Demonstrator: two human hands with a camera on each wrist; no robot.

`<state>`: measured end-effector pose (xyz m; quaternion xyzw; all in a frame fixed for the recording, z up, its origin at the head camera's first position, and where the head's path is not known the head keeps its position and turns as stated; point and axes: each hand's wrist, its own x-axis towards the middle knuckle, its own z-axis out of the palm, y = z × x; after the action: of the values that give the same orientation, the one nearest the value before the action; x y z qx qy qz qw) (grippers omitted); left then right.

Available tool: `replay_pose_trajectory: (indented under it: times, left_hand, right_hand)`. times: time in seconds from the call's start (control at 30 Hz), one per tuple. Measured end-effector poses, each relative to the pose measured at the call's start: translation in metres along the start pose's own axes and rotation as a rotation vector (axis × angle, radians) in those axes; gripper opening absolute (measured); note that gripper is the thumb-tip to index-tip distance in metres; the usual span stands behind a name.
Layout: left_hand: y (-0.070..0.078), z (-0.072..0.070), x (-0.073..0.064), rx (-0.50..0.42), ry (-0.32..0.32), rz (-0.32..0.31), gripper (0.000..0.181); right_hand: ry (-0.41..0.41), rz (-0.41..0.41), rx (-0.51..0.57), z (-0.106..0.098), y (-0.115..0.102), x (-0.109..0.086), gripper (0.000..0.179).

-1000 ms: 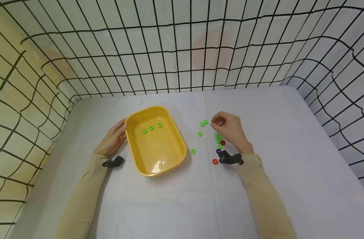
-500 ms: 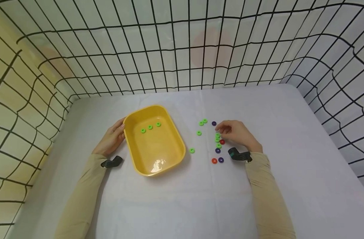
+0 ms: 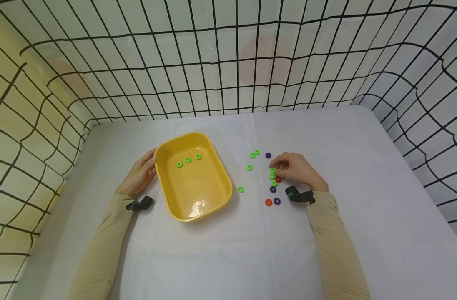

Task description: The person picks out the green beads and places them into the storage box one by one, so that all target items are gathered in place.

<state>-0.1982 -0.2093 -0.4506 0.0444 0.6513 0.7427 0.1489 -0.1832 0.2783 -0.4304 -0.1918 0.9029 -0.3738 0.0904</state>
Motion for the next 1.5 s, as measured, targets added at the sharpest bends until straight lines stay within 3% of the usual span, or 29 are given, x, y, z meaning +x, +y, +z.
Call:
replay_pose_trajectory:
  times: [1.1,1.3,1.5]
  left_hand:
    - [0.0,0.0,-0.001,-0.014,-0.004,-0.003,0.059]
    - [0.001,-0.001,-0.002,-0.007,-0.006,0.013,0.058]
    - [0.002,0.0,-0.001,0.007,0.0,0.007,0.059]
  right_hand:
    - [0.026,0.078,-0.027,-0.002,-0.006,0.002,0.022]
    - [0.049,0.053,-0.076,-0.012,-0.023,0.013,0.02]
    - [0.056,-0.046,-0.166,-0.025,-0.066,0.038,0.018]
